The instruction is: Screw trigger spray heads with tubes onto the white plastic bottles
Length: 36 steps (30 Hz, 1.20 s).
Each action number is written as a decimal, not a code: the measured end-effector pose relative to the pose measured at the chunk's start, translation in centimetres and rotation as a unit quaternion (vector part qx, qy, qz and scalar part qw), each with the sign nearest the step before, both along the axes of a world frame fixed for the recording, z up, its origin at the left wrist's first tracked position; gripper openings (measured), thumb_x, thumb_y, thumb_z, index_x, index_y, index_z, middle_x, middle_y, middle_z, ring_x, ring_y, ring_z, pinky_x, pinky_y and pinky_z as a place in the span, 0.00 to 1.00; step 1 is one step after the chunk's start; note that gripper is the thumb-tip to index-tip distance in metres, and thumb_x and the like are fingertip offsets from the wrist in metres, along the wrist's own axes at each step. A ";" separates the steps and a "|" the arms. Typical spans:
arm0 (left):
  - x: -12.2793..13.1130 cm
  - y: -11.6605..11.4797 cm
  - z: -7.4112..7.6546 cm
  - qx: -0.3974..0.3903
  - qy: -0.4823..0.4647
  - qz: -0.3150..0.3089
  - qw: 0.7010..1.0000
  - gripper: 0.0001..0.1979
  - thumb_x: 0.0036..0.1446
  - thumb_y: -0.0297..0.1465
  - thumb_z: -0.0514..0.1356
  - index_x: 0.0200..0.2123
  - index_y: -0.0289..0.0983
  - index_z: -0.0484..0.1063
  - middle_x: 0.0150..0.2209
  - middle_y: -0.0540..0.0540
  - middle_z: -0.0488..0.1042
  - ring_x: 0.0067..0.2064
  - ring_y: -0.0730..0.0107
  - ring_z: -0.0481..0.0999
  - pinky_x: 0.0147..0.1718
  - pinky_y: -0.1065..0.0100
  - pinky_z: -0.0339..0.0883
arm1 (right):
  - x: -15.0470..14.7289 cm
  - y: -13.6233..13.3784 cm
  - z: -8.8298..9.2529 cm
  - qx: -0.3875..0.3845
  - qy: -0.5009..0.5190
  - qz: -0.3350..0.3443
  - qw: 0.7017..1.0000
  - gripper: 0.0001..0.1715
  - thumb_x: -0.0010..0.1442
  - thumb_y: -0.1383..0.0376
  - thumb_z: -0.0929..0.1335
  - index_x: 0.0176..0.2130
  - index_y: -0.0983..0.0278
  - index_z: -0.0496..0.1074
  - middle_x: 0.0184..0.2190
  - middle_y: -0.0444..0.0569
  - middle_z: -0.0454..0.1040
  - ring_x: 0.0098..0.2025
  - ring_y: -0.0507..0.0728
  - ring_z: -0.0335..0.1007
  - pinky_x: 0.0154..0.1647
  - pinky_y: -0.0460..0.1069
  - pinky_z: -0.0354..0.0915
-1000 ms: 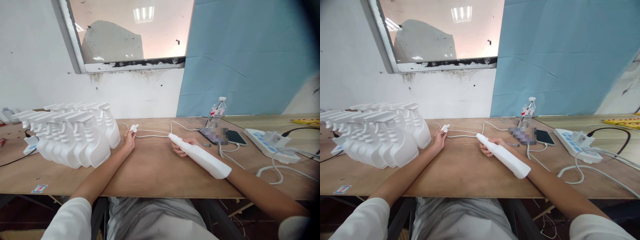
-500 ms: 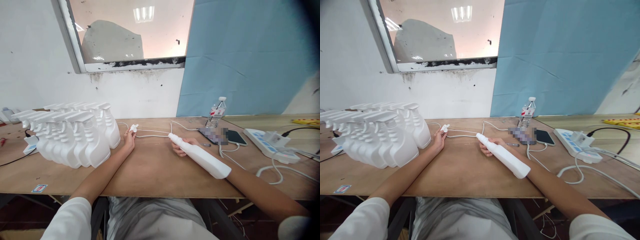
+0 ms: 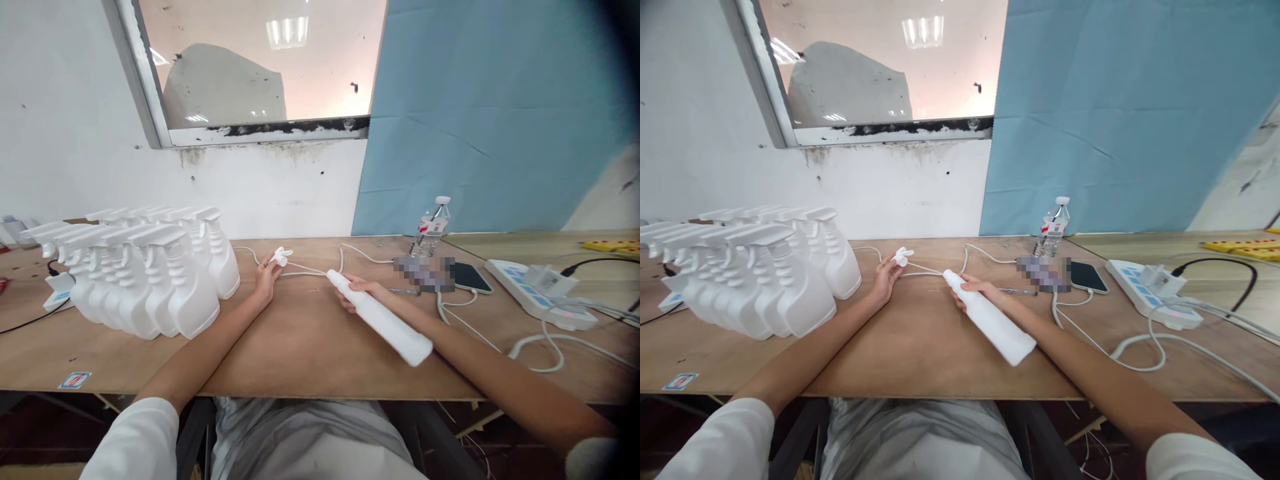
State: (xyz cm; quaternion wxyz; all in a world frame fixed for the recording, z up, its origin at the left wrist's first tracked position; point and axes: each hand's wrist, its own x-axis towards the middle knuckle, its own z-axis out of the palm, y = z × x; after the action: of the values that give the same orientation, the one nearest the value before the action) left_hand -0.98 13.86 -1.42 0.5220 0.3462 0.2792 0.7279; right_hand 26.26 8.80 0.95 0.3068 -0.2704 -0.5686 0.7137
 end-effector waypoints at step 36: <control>0.5 -6.9 18.3 0.365 0.401 -0.142 0.828 0.13 0.61 0.30 0.52 0.35 0.38 0.77 0.42 0.43 0.75 0.45 0.59 0.74 0.37 0.64 0.70 | -10.4 -0.1 9.5 0.227 0.164 0.057 0.958 0.25 0.49 0.65 0.73 0.46 0.62 0.64 0.32 0.45 0.73 0.31 0.56 0.72 0.34 0.52 0.69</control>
State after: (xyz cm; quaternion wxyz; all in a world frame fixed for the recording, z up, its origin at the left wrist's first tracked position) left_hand -0.50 6.96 16.84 0.2976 0.8085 0.1259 0.4918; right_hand 15.85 8.73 10.47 0.4076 -0.0405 -0.6719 0.6170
